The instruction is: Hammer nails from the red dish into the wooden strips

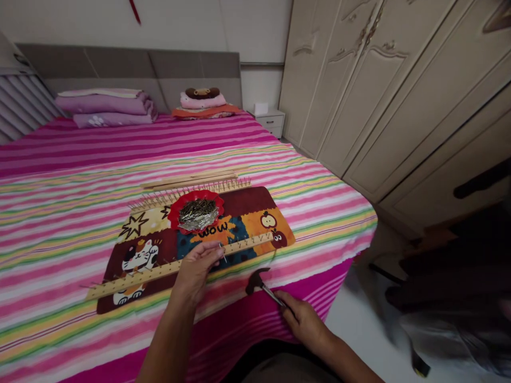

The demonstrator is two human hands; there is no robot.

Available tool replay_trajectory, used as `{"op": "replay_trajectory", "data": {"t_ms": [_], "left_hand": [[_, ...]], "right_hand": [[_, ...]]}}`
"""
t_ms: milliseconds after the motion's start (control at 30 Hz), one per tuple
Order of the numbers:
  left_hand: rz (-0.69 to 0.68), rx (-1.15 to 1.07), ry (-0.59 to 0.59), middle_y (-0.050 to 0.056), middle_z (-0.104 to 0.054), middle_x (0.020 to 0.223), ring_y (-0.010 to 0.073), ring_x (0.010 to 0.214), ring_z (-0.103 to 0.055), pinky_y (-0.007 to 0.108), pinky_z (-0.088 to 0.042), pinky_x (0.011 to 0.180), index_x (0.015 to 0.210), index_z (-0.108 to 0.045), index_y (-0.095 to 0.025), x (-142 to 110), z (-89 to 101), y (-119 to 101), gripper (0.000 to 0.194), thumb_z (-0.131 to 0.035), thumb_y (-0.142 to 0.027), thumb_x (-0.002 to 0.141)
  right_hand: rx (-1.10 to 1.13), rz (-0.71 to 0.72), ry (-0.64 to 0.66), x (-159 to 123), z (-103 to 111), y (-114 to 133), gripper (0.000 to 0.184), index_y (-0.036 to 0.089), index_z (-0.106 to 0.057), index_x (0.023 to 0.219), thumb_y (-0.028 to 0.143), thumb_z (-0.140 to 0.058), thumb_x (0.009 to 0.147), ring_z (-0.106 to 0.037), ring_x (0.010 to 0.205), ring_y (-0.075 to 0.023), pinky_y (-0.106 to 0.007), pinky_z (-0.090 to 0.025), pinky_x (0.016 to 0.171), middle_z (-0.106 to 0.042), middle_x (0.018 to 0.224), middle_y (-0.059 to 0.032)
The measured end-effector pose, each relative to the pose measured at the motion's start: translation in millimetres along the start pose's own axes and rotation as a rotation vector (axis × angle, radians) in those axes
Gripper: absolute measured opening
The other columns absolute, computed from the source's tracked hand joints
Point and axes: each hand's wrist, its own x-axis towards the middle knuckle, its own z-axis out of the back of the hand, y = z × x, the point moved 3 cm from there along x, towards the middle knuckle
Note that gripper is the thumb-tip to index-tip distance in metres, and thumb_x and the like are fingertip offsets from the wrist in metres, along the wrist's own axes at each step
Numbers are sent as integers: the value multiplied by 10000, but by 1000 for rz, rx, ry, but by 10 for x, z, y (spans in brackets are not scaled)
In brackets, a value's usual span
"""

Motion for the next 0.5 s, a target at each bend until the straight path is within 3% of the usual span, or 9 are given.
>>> {"op": "replay_trajectory", "data": {"t_ms": [100,233,500], "left_hand": [[-114,101,-66,32,-672,704,144,654,-613,272,-491,596,784,-641,-144,74,-59,97,446,-773,-418,458],[-261,160,-183,17,-662,710,146,701,-621,307,-512,712,754,-610,-164,156,-151,228,341,-714,-407,539],[-376,458,-238,-4,-690,765,161,768,-639,302,-496,783,802,-627,-214,102,-242,309,209,-603,-393,697]], "right_hand": [[-13,-16,10,2,11,22,420,155,-558,1224,160,-383,842,-670,864,-208,-315,-526,780,-712,990,-93],[-29,-21,10,6,15,31,412,152,-559,1219,167,-383,846,-668,829,-209,-320,-524,758,-713,956,-91],[-33,-23,13,1,12,36,418,130,-562,1214,157,-381,839,-668,867,-214,-318,-517,783,-710,995,-109]]}}
